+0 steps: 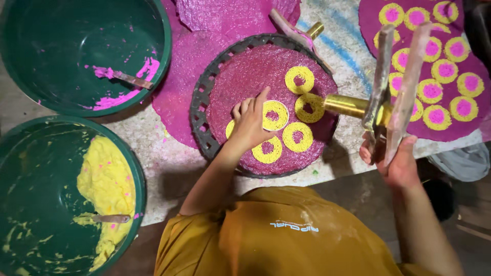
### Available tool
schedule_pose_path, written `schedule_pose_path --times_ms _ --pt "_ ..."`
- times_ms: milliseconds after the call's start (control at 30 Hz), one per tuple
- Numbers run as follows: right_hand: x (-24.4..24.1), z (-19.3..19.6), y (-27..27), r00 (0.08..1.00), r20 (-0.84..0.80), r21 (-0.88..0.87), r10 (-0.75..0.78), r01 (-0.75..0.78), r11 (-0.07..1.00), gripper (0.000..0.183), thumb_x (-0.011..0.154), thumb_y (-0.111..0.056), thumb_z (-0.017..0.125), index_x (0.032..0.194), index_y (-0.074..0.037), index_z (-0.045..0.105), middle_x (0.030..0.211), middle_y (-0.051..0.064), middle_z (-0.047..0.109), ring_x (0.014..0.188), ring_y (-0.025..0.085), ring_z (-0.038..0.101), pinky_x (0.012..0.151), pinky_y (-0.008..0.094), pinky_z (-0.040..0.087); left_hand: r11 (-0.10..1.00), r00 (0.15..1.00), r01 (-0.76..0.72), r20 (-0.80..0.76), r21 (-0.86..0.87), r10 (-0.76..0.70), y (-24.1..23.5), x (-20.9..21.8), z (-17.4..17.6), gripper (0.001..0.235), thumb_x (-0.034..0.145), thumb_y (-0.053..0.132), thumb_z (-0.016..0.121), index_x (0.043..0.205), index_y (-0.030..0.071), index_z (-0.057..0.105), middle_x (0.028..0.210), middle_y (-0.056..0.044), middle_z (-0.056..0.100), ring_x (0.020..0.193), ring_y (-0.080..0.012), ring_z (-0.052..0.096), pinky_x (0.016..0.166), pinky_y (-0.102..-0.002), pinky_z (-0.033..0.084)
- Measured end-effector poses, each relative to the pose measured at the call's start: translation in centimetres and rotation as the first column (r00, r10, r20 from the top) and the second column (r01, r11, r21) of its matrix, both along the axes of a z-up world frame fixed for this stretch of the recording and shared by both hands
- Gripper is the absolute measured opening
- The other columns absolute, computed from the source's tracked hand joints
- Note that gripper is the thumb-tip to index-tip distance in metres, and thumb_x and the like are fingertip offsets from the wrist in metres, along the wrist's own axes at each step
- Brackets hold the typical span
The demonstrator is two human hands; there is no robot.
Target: The person uses a manual press to shape yellow and pink dough into circular patterns on a pink mat. They repeatedly load the press with dough from green bowls, press it onto the mat, and arrange the finished pieces.
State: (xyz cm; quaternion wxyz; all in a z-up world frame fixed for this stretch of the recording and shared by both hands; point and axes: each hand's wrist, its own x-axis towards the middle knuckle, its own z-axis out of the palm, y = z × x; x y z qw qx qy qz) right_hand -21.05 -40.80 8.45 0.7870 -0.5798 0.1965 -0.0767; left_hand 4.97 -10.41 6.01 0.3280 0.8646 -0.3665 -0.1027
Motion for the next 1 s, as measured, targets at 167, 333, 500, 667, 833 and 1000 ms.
schedule_pose_path --times_ms 167,333,500,667,833,1000 --pt "-1.4 -0.8 1.4 0.995 0.049 -0.041 -0.082 0.084 0.996 0.096 0.098 -0.085 0.028 0.139 0.000 0.046 0.106 0.012 0.051 0.083 0.025 0.049 0.072 0.041 0.040 1.000 1.000 0.010 -0.017 -0.028 -0.011 0.3 -0.1 0.8 0.129 0.062 0.037 0.096 0.160 0.014 0.015 0.141 -0.011 0.054 0.137 -0.0333 0.040 0.117 -0.058 0.017" --pt "-1.4 0.4 1.7 0.991 0.045 -0.029 -0.129 0.130 0.991 0.094 0.096 -0.085 0.028 0.140 -0.004 0.047 0.108 0.010 0.052 0.083 0.024 0.049 0.072 0.041 0.040 0.992 0.984 -0.125 -0.128 0.004 0.124 1.5 2.6 1.7 0.131 0.059 0.039 0.097 0.160 0.018 0.015 0.140 -0.006 0.057 0.139 -0.0308 0.040 0.117 -0.055 0.017" --pt "-0.8 0.8 2.2 0.993 0.053 -0.008 -0.108 0.109 0.994 0.095 0.097 -0.086 0.028 0.137 -0.002 0.048 0.103 0.009 0.050 0.082 0.023 0.046 0.072 0.041 0.038 0.955 0.954 -0.298 0.042 0.009 0.297 7.3 8.0 -0.6 0.113 0.070 0.041 0.093 0.157 0.016 0.026 0.145 -0.011 0.053 0.140 -0.0376 0.036 0.114 -0.057 0.026" --pt "0.1 0.4 3.2 0.999 0.027 0.062 -0.039 0.037 0.997 0.099 0.095 -0.090 0.026 0.127 0.001 0.051 0.085 0.010 0.049 0.078 0.024 0.047 0.071 0.039 0.038 0.682 0.498 -0.715 -0.797 -0.152 0.343 11.0 7.1 -6.0 0.069 0.097 0.011 0.043 0.165 0.023 0.043 0.154 -0.015 0.055 0.122 -0.0554 0.050 0.096 -0.063 0.042" --pt "2.4 0.7 4.1 0.999 0.035 0.007 0.031 -0.032 0.999 0.098 0.093 -0.090 0.029 0.124 0.000 0.051 0.085 0.009 0.050 0.077 0.023 0.047 0.070 0.039 0.038 0.654 0.822 -0.569 -0.346 -0.498 0.452 11.2 -0.9 -6.5 0.065 0.098 0.003 0.054 0.159 0.020 0.038 0.163 -0.019 0.034 0.149 -0.0417 0.036 0.121 -0.050 0.033" --pt "4.4 1.3 5.6 0.998 0.023 0.038 0.052 -0.053 0.998 0.096 0.093 -0.089 0.034 0.130 -0.002 0.050 0.095 0.007 0.051 0.078 0.022 0.047 0.071 0.039 0.039 0.891 0.883 -0.429 0.141 -0.147 0.448 10.2 -4.2 -3.4 0.043 0.086 0.016 0.075 0.128 0.021 0.066 0.158 -0.019 0.033 0.141 -0.0472 0.029 0.115 -0.063 0.021"
